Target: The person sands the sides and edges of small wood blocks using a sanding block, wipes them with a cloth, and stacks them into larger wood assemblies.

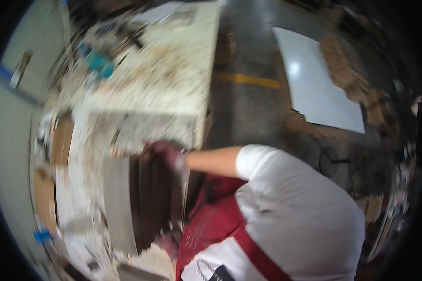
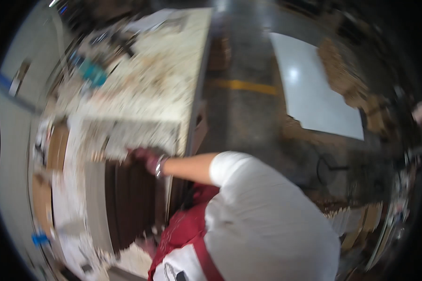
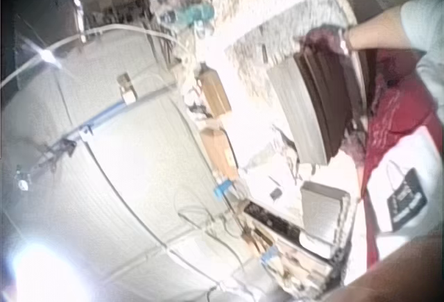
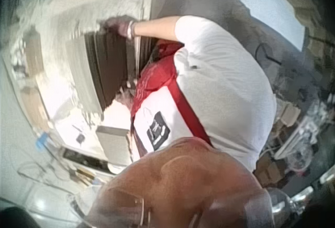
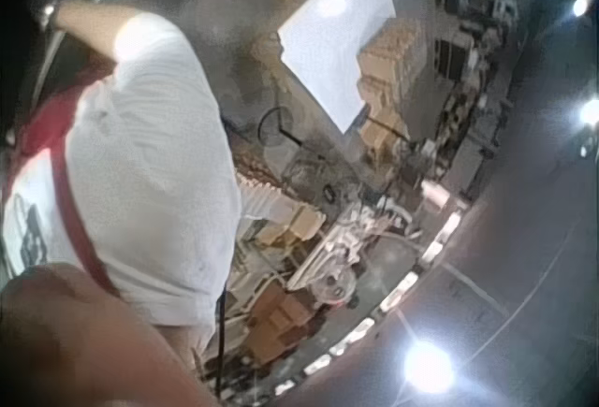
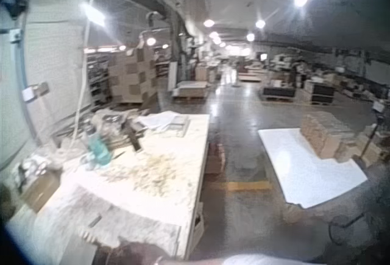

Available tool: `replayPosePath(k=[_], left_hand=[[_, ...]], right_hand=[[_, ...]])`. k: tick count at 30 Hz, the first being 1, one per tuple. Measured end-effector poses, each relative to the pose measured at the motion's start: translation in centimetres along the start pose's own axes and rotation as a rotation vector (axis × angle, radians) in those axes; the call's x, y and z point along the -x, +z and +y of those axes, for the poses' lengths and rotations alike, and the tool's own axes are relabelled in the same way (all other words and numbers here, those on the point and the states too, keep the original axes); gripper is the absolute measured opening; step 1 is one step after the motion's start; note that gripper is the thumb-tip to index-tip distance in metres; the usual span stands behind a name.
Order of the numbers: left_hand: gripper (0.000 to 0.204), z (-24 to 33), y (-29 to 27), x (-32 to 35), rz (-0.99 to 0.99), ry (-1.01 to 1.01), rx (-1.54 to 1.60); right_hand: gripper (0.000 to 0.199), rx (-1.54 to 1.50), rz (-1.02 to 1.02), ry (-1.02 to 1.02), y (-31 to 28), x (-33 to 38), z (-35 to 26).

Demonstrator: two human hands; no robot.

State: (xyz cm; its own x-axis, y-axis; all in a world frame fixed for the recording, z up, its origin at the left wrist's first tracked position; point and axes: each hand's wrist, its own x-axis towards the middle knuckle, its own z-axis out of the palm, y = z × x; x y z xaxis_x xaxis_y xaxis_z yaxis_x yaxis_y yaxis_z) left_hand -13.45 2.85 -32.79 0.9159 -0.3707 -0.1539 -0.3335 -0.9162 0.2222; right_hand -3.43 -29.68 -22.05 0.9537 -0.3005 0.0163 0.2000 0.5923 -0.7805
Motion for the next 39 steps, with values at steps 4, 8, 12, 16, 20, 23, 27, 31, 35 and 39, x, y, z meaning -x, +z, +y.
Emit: replayPosePath(k=[4,8,12,16,20,23,27,31,35,39], left_hand=[[0.035,4.5,-0.6,-3.6,0.012,0.055,0.105],[0.034,6.6,-0.9,-5.4,-0.013,0.148,0.17],[0.032,7.3,-1.5,-6.6,-0.043,0.214,0.221],[0.031,7.4,-2.2,-6.9,-0.052,0.25,0.278],[0.03,7.6,-2.4,-7.1,-0.045,0.278,0.333],[0.029,7.6,-2.7,-6.8,-0.038,0.274,0.377],[0.027,6.4,-3.4,-5.8,0.006,0.257,0.454],[0.026,3.4,-5.0,-3.2,0.088,0.265,0.563],[0.026,1.3,-7.9,0.9,0.183,0.436,0.736],[0.033,5.0,-12.8,1.2,0.081,0.171,1.261]], right_hand=[[0.039,0.718,0.006,0.171,-0.4,-3.2,2.4],[0.052,0.936,-0.083,0.382,3.0,2.1,-10.6],[0.061,1.098,-0.203,-0.129,-2.2,1.9,-4.3],[0.042,1.245,-0.344,-0.025,-4.1,-0.7,-1.6],[0.041,1.34,-0.36,0.034,-2.5,-0.9,-1.5],[0.038,1.297,-0.266,0.203,-1.7,-0.3,-2.9],[0.039,1.211,-0.233,0.185,-1.0,0.1,-3.5],[0.041,1.195,-0.279,0.133,-1.3,0.3,-2.7],[0.054,1.085,-0.154,0.185,-3.3,1.1,-4.3],[0.074,0.565,0.017,0.643,-1.7,1.8,-5.6]])
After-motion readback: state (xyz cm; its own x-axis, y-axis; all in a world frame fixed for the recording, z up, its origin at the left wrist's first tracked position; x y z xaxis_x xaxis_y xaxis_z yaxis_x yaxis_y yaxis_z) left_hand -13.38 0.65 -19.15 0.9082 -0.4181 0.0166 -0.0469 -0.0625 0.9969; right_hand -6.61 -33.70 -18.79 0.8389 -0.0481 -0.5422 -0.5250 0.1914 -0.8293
